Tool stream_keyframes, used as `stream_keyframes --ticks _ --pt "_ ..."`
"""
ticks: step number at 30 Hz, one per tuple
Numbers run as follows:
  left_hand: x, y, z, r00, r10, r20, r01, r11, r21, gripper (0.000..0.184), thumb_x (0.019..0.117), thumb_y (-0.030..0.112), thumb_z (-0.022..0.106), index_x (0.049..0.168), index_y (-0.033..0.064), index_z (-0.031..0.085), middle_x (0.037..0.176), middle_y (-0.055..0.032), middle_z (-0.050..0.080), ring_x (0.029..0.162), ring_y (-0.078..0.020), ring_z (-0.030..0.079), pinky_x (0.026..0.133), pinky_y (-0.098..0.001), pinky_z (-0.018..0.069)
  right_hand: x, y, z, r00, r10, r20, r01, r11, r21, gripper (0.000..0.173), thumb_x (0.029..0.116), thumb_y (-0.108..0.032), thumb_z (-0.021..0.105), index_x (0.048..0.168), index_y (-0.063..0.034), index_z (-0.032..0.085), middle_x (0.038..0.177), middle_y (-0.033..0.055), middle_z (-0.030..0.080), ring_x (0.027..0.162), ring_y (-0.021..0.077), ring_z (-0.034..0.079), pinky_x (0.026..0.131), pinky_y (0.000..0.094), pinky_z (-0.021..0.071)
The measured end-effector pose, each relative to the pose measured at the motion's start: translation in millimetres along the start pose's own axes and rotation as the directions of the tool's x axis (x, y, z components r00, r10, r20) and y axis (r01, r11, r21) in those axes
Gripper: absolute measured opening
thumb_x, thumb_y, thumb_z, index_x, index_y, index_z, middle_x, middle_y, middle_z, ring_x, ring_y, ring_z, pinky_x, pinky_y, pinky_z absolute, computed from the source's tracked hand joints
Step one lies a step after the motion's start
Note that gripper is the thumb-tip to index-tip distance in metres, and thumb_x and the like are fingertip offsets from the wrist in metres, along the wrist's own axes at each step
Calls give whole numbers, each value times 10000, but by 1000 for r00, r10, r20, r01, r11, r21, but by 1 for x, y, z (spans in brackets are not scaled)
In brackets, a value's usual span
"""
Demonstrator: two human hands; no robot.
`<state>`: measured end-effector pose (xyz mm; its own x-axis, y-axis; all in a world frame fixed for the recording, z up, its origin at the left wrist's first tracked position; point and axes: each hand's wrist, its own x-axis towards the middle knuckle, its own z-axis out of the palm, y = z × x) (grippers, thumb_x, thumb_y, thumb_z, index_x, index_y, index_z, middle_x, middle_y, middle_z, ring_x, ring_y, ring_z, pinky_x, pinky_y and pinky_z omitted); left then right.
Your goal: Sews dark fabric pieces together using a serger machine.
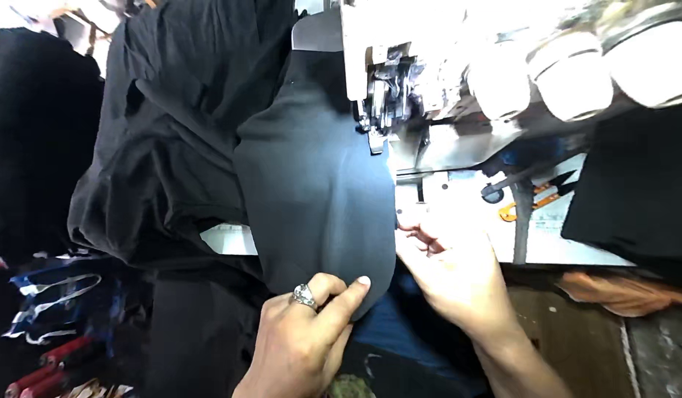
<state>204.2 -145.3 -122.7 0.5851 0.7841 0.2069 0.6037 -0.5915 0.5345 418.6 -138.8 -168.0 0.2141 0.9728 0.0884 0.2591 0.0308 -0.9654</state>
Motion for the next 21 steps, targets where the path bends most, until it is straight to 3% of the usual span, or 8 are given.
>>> stream_keyframes --ticks 4,8,14,19,21 --pt "31 -1 -10 1000 16 5 -16 994 109 270 1005 179 558 1205 166 740 914 -31 660 712 -96 603 542 -236 433 7 -2 2 1000 -17 -14 18 999 41 127 935 -142 668 969 -47 747 846 -55 730 736 -56 672 666 106 581" --pt "58 1 -21 1000 26 13 -29 969 245 275 992 167 552 1159 161 772 882 -30 682 624 -124 601 484 -286 433 12 -6 1 1000 -17 -26 17 999 34 93 912 -157 717 959 -83 749 813 -68 738 717 -42 686 642 116 588" --pt "75 6 -19 999 34 18 -38 931 364 249 995 211 568 1110 213 789 874 8 633 608 -112 579 455 -288 417 15 -9 2 999 41 -21 -40 998 53 95 859 -161 762 941 -120 739 787 -66 726 695 -21 680 623 131 576" --pt "49 4 -6 999 -10 -41 20 965 261 249 1005 183 582 1151 199 784 949 -17 677 707 -119 640 546 -288 509 8 0 2 982 116 152 -159 938 307 248 871 -79 769 1113 -68 712 922 18 745 789 93 711 707 215 611" --pt "39 2 0 997 -19 -70 34 977 209 242 1001 157 589 1138 186 787 991 -26 693 791 -119 663 634 -281 550 1 1 2 979 115 169 -160 946 283 174 896 -96 758 1066 -73 735 881 -1 741 781 63 701 710 192 596"
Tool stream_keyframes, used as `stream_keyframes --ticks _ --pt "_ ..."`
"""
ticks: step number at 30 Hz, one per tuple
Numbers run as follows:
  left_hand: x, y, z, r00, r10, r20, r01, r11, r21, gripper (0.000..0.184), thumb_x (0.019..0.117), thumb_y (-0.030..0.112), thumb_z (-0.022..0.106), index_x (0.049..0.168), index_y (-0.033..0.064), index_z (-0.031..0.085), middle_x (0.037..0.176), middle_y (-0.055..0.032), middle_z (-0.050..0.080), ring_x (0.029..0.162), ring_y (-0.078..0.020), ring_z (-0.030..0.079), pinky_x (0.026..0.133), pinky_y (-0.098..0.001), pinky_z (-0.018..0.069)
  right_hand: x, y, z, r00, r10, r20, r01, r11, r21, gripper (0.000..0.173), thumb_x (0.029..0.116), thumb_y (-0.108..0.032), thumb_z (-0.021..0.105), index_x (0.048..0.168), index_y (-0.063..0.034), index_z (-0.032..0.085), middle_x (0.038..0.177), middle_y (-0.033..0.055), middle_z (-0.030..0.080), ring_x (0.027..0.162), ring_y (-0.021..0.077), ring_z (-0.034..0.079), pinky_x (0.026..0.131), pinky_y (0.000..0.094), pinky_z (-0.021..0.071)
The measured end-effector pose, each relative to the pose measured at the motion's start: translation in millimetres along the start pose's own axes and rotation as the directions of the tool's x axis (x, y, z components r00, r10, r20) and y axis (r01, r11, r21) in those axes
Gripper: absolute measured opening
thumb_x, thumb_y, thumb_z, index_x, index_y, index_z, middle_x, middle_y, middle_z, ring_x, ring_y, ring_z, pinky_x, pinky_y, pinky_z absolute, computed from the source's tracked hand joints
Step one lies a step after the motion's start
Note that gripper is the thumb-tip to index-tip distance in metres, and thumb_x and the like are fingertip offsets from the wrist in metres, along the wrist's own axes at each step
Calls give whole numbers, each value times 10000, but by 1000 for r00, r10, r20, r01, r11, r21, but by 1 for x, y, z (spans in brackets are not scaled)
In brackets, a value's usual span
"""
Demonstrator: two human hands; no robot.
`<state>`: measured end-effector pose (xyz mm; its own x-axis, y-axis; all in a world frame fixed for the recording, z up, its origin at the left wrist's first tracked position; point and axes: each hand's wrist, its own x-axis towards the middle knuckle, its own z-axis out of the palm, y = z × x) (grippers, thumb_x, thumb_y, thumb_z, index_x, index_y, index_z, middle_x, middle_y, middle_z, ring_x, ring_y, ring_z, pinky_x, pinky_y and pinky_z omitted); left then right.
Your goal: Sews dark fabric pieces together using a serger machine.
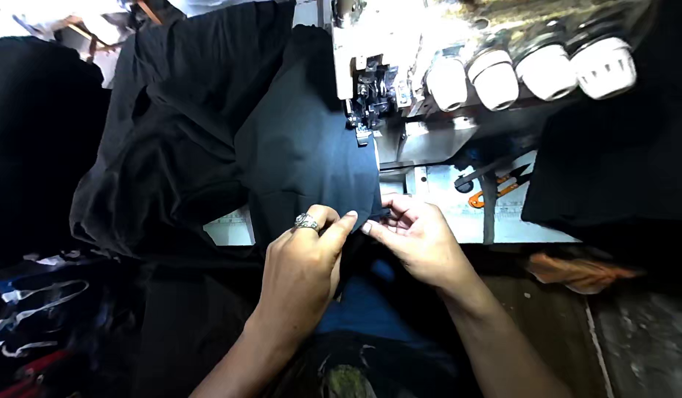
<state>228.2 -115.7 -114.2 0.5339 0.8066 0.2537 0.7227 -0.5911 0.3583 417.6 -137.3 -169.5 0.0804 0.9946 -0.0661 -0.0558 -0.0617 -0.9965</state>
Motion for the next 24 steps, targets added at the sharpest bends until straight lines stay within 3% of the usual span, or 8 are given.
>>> stream_keyframes --ticks 3,8,12,20,24 --pt "-6 -1 4 999 -6 -37 5 999 -35 223 1001 148 599 1112 172 791 999 -21 699 856 -107 672 724 -266 569 -6 -3 0 1000 -3 -7 3 998 -56 101 911 -134 751 992 -74 760 832 -17 737 753 31 683 700 166 574" --pt "0 5 -11 999 23 -49 -24 1000 -13 208 1010 196 596 1080 198 792 910 19 658 714 -69 618 545 -248 480 -11 -8 1 999 36 -16 -37 999 -35 151 911 -76 740 1056 -38 754 863 15 762 768 50 714 723 189 602" --pt "-6 20 -9 999 32 32 -33 998 59 211 1000 169 599 1087 153 791 824 -26 609 582 -133 576 459 -295 456 -16 -12 5 999 38 -25 -39 998 -39 161 903 -39 721 1062 -36 747 868 22 761 773 64 718 722 197 607" --pt "-10 21 -4 999 23 49 -26 998 59 232 984 146 599 1116 143 790 809 -24 606 583 -133 574 469 -282 454 -18 -15 5 998 49 -45 -53 995 -79 190 896 -46 734 1086 -42 736 872 6 762 768 51 720 724 183 609" --pt "-12 20 0 999 -8 42 8 1000 14 256 986 137 596 1170 130 775 797 -30 614 592 -132 572 466 -273 435 -18 -10 5 997 28 -69 -35 994 -99 112 897 -103 730 1001 -64 733 819 -38 726 735 11 685 686 153 591"
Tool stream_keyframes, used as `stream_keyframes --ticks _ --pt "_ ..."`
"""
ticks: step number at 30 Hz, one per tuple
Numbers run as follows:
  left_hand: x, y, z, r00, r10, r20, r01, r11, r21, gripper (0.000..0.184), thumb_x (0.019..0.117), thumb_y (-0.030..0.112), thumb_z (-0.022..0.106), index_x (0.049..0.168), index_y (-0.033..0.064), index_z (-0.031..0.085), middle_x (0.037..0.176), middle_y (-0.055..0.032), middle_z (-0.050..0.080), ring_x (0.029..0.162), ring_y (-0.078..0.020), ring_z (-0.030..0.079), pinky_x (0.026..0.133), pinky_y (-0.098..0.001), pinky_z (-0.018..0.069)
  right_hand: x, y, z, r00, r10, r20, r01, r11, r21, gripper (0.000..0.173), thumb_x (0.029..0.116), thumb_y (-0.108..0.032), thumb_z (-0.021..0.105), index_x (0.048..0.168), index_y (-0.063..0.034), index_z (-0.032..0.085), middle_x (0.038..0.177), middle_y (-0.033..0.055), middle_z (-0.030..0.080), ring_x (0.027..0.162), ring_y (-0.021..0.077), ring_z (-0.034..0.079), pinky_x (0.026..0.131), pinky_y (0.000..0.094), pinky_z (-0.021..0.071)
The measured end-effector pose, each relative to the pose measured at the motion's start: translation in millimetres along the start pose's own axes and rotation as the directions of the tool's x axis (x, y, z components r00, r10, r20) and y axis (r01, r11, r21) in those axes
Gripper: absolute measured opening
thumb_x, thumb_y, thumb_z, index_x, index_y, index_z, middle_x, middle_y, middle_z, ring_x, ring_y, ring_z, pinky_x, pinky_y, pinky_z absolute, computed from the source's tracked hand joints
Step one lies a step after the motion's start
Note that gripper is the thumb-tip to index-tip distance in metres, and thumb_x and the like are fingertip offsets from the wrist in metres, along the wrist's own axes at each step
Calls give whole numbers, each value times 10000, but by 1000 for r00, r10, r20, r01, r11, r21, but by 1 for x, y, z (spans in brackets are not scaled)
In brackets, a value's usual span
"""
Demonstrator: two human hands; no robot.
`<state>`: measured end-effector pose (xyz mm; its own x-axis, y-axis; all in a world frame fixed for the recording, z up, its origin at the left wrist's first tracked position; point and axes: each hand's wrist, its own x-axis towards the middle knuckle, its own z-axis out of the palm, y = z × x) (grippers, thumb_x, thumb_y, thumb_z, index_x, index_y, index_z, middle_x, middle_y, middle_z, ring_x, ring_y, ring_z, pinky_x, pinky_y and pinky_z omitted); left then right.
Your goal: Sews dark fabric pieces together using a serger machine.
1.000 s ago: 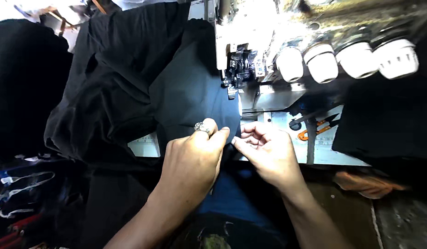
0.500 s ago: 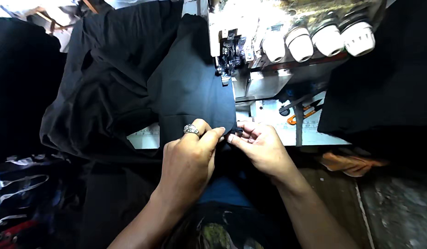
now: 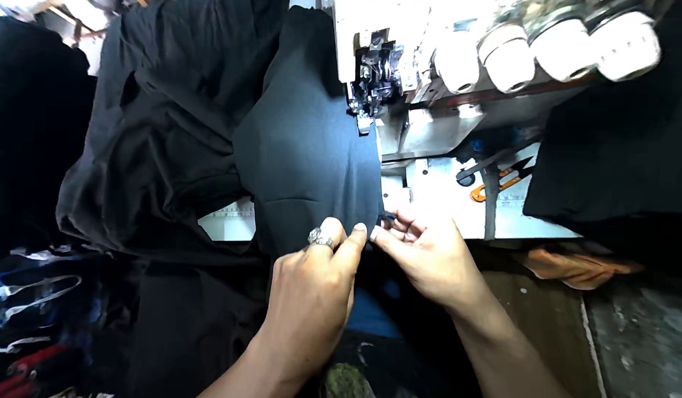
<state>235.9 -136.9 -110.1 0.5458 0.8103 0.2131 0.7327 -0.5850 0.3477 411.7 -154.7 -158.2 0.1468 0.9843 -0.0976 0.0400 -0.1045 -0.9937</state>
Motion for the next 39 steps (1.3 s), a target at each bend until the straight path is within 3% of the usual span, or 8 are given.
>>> stream_keyframes --ticks 21,25,27,29,32,34,37,39 --pt "84 15 -6 999 -16 28 9 976 217 285 974 159 574 1174 36 735 878 -104 612 599 -215 586 449 -336 431 38 -10 -8 981 -168 -97 151 976 -156 85 881 -169 706 937 -122 750 760 -94 714 673 -51 658 611 113 557" --pt "22 5 -17 954 55 293 9 977 -214 570 961 106 604 1503 -9 471 1077 -130 683 734 -209 689 641 -366 595 34 -9 -13 984 -172 -55 161 975 -153 97 882 -139 715 965 -97 744 806 -62 730 704 -19 679 641 136 578" --pt "-31 -35 -38 924 109 367 150 779 -608 640 994 167 642 1574 75 387 1244 -51 709 849 -114 715 745 -292 614 23 -6 -12 987 -162 -23 161 986 -46 91 918 -104 698 994 -67 730 818 -46 728 703 7 680 644 153 585" --pt "-90 -89 -61 952 -268 148 285 601 -746 501 1010 237 639 1491 167 518 1245 -15 721 821 -135 747 651 -300 649 8 4 -3 987 -159 -21 160 974 158 120 1017 -80 585 1043 -30 690 844 -21 708 718 48 669 676 199 589" --pt "-136 -175 -60 471 -838 -275 441 494 -749 544 1031 306 590 1487 81 398 1276 -82 616 835 -115 696 667 -280 606 -7 26 21 992 -121 39 108 965 238 207 1087 -181 440 1098 -66 613 927 -39 664 863 31 646 805 221 556" --pt "-145 -211 -35 210 -971 -116 483 206 -851 679 1071 364 524 1606 142 170 1385 -155 526 934 -186 680 766 -356 596 -9 29 39 998 -16 65 2 977 212 217 1068 -169 517 1126 -15 658 974 15 734 932 75 708 878 291 602" --pt "-150 -236 20 155 -985 79 410 -8 -912 310 1071 251 527 1326 81 479 915 -55 623 655 -112 589 577 -279 526 -3 -5 23 989 120 90 -139 959 247 234 1069 -228 511 1114 -75 683 928 17 744 870 109 719 816 337 621" --pt "-157 -221 1 229 -973 -38 557 163 -815 206 985 168 673 1103 19 592 763 -7 638 573 -53 566 546 -242 517 -4 -44 -11 994 84 75 -97 977 191 195 1056 -238 515 1094 -152 687 873 -27 735 776 69 709 703 276 624"
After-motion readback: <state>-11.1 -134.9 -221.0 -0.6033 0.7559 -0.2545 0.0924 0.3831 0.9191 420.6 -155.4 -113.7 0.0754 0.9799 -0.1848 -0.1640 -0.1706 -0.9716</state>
